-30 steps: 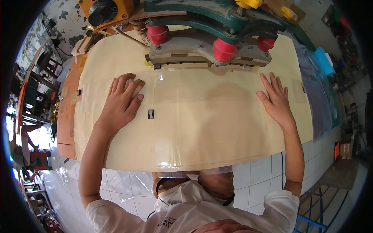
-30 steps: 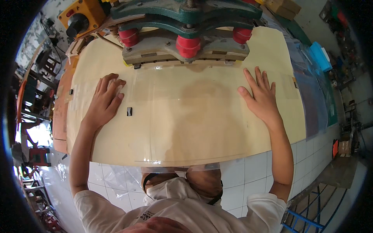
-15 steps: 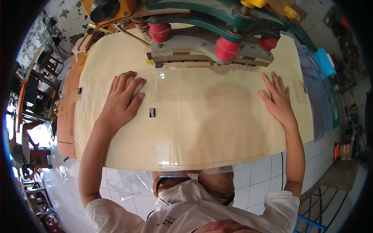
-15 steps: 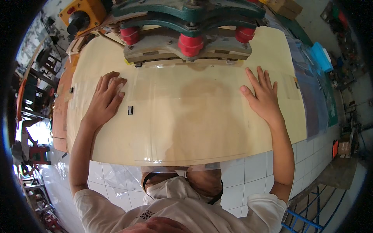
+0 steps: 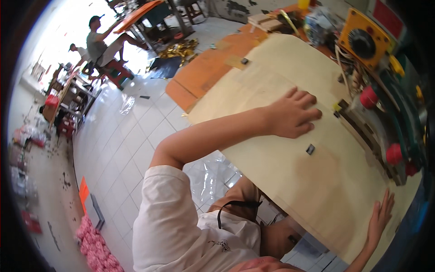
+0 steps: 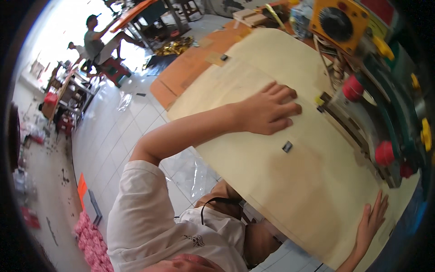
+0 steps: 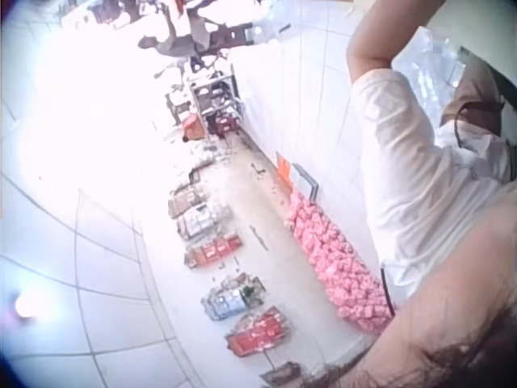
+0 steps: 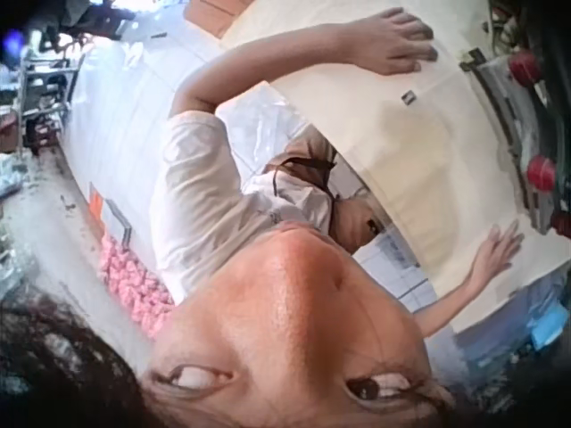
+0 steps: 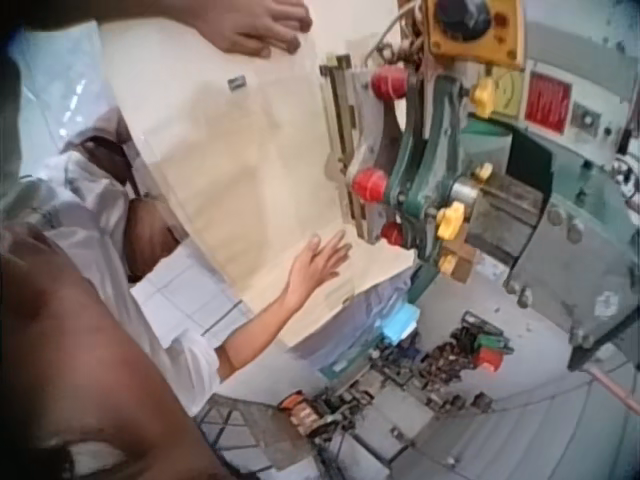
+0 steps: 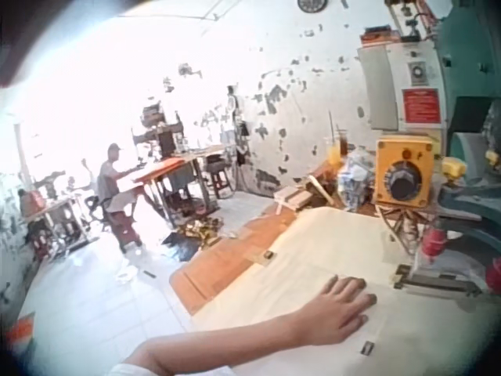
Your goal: The person aligns plastic pouches on a table, handles a long ruler, and positions the plastic sheets under a heat sealing machine to seal them.
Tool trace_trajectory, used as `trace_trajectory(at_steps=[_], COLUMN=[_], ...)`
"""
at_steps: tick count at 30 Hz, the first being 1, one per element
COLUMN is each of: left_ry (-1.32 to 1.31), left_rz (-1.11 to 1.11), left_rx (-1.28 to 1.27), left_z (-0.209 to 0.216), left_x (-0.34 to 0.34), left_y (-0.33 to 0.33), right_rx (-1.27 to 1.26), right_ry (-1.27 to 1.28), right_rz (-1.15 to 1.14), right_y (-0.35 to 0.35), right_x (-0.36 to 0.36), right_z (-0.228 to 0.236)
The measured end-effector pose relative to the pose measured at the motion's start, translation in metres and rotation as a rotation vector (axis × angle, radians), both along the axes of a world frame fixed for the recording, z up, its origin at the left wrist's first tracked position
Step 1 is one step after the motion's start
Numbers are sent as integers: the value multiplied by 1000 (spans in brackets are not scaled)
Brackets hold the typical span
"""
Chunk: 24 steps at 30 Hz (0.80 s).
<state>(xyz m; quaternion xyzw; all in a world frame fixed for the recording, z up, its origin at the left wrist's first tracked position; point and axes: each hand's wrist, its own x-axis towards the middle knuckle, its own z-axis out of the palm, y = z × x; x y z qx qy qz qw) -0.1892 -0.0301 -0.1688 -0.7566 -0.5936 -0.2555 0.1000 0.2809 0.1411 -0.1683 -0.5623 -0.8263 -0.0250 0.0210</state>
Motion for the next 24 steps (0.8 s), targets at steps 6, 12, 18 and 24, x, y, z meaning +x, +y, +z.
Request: trace_trajectory(at_steps=[6,12,18,24], left_ry=[-45,-56,-52,-59], left_rz=[-17,-9,2,0], left_rx=[38,54,52,48], left_z=[-7,-10,-11,-10], left_x=[2,3,1,2], left_y=[11,13,13,13], right_rx=[26,2,-2,12], right_ry=[-3,22,0,8], right_rz=[41,51,25,57], right_y=[27,36,31,38], right_x=[16,27,13,24], right_z=[-11,-13,-9,-12])
